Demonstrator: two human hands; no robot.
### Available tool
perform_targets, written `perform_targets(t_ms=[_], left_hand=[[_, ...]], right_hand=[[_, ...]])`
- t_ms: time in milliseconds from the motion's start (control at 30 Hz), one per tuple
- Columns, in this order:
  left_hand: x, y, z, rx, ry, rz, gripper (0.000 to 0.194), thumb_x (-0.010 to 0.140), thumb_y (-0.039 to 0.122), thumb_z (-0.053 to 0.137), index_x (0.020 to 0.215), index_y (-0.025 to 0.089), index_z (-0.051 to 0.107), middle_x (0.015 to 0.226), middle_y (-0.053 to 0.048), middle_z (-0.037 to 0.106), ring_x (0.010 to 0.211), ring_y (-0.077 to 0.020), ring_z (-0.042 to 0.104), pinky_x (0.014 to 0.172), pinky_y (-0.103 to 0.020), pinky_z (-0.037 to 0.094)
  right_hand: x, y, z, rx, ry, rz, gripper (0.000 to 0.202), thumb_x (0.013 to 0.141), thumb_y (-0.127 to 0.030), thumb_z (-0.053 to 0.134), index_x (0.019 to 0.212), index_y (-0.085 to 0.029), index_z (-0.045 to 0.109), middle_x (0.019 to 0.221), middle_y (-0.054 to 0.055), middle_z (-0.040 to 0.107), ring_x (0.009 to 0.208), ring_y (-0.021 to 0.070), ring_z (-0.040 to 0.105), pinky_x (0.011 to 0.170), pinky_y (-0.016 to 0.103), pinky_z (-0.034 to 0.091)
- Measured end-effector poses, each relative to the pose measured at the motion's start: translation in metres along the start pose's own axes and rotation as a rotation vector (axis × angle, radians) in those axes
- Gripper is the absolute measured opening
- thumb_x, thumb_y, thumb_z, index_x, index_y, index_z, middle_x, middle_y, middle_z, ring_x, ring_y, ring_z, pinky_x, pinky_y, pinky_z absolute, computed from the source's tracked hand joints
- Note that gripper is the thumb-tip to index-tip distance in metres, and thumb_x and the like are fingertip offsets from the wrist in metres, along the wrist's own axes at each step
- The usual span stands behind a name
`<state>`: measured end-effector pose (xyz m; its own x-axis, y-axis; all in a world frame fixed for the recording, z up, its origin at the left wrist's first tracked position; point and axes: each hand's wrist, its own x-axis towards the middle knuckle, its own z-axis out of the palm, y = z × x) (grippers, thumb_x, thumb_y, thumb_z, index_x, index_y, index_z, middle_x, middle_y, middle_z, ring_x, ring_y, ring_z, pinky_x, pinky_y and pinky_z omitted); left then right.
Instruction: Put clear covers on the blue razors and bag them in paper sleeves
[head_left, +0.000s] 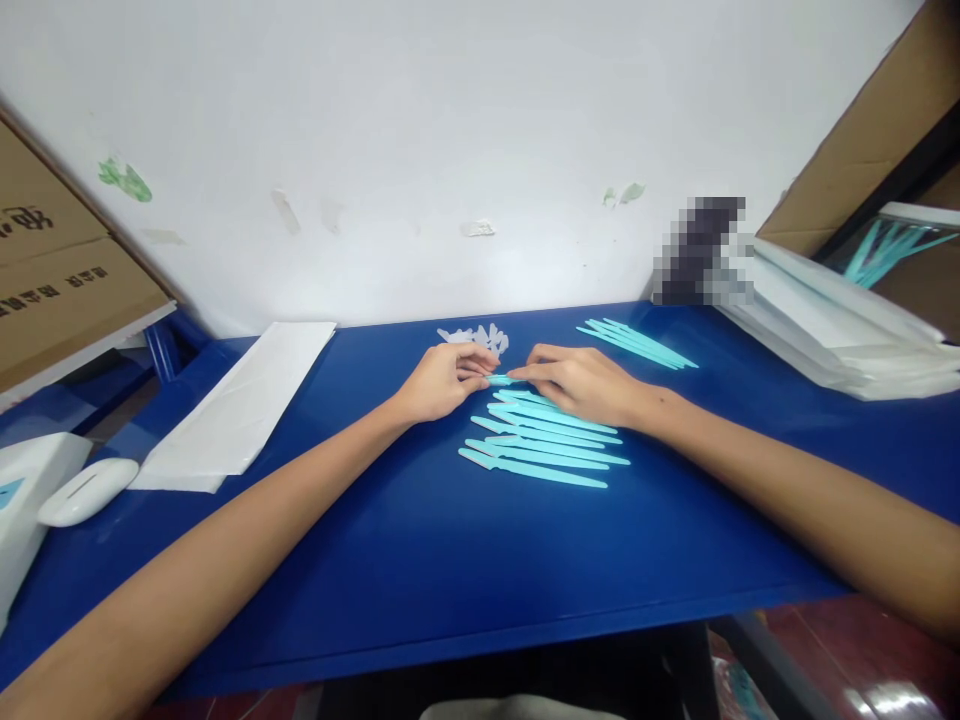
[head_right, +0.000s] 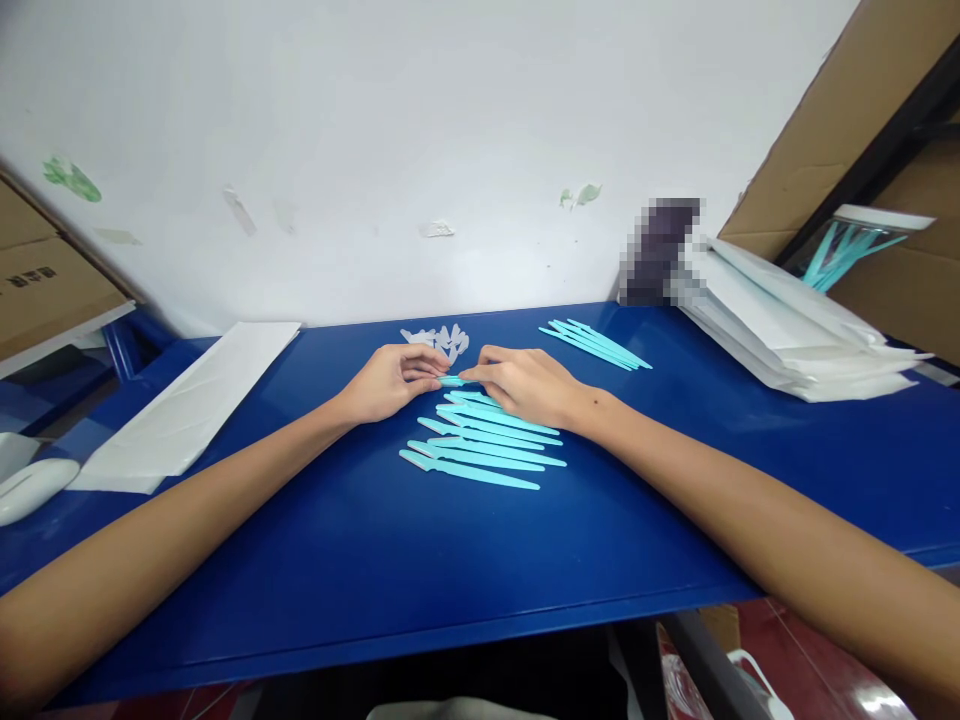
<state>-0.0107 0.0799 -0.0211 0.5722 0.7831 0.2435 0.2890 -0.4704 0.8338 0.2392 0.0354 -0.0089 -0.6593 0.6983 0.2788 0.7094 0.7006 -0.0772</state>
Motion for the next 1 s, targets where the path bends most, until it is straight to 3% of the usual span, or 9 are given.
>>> perform_targets(t_ms=[200, 433, 700, 767, 867, 1000], left_hand=[[-0.002, 0.002, 0.002, 0.063, 0.038, 0.032, 0.019, 0.087, 0.022, 0.072, 0.104, 0.013, 0.072, 0.106, -0.01, 0.074, 0.095, -0.0203, 0.072, 0.092, -0.037, 0.059], [-0.007, 0.002, 0.004, 0.472, 0.106, 0.31, 0.025, 0.102, 0.034, 0.055, 0.102, 0.017, 0.073, 0.091, -0.005, 0.072, 0.077, -0.017, 0.064, 0.075, -0.03, 0.05], [-0.013, 0.007, 0.004, 0.579, 0.112, 0.492, 0.035, 0.108, 0.035, 0.041, 0.092, 0.015, 0.065, 0.085, -0.007, 0.068, 0.079, -0.019, 0.06, 0.075, -0.03, 0.044], [-0.013, 0.01, 0.004, 0.574, 0.072, 0.469, 0.036, 0.108, 0.036, 0.04, 0.09, 0.015, 0.064, 0.086, -0.007, 0.067, 0.08, -0.0191, 0.059, 0.076, -0.03, 0.043], [-0.011, 0.013, 0.004, 0.532, 0.019, 0.324, 0.033, 0.106, 0.039, 0.043, 0.096, 0.016, 0.065, 0.081, -0.002, 0.065, 0.074, -0.0173, 0.057, 0.076, -0.03, 0.04], [-0.009, 0.012, 0.001, 0.39, 0.144, 0.105, 0.032, 0.104, 0.04, 0.043, 0.099, 0.018, 0.066, 0.06, 0.005, 0.048, 0.057, -0.0133, 0.044, 0.067, -0.029, 0.034]], right_hand=[[-0.002, 0.0, -0.004, 0.113, 0.003, 0.07, 0.042, 0.101, -0.02, 0.041, 0.134, -0.024, 0.067, 0.105, 0.009, 0.068, 0.083, 0.0193, 0.062, 0.07, 0.032, 0.043], [-0.007, 0.0, -0.024, 0.384, 0.018, 0.124, 0.038, 0.098, -0.034, 0.055, 0.13, -0.021, 0.07, 0.101, 0.009, 0.071, 0.081, 0.0195, 0.061, 0.073, 0.033, 0.044], [-0.005, -0.005, -0.026, 0.663, -0.06, 0.194, 0.045, 0.096, -0.049, 0.056, 0.126, -0.021, 0.074, 0.096, 0.006, 0.072, 0.073, 0.0169, 0.056, 0.064, 0.031, 0.043], [-0.004, -0.004, -0.025, 0.632, -0.046, 0.182, 0.045, 0.096, -0.05, 0.056, 0.125, -0.021, 0.075, 0.09, 0.006, 0.07, 0.071, 0.0167, 0.055, 0.064, 0.031, 0.042], [-0.006, 0.001, -0.021, 0.441, 0.016, 0.169, 0.043, 0.099, -0.045, 0.052, 0.127, -0.021, 0.073, 0.091, 0.007, 0.069, 0.072, 0.0179, 0.057, 0.068, 0.033, 0.043], [-0.013, 0.017, -0.01, 0.147, 0.032, 0.203, 0.043, 0.101, -0.037, 0.045, 0.13, -0.019, 0.071, 0.102, 0.012, 0.07, 0.086, 0.0249, 0.063, 0.077, 0.039, 0.047]])
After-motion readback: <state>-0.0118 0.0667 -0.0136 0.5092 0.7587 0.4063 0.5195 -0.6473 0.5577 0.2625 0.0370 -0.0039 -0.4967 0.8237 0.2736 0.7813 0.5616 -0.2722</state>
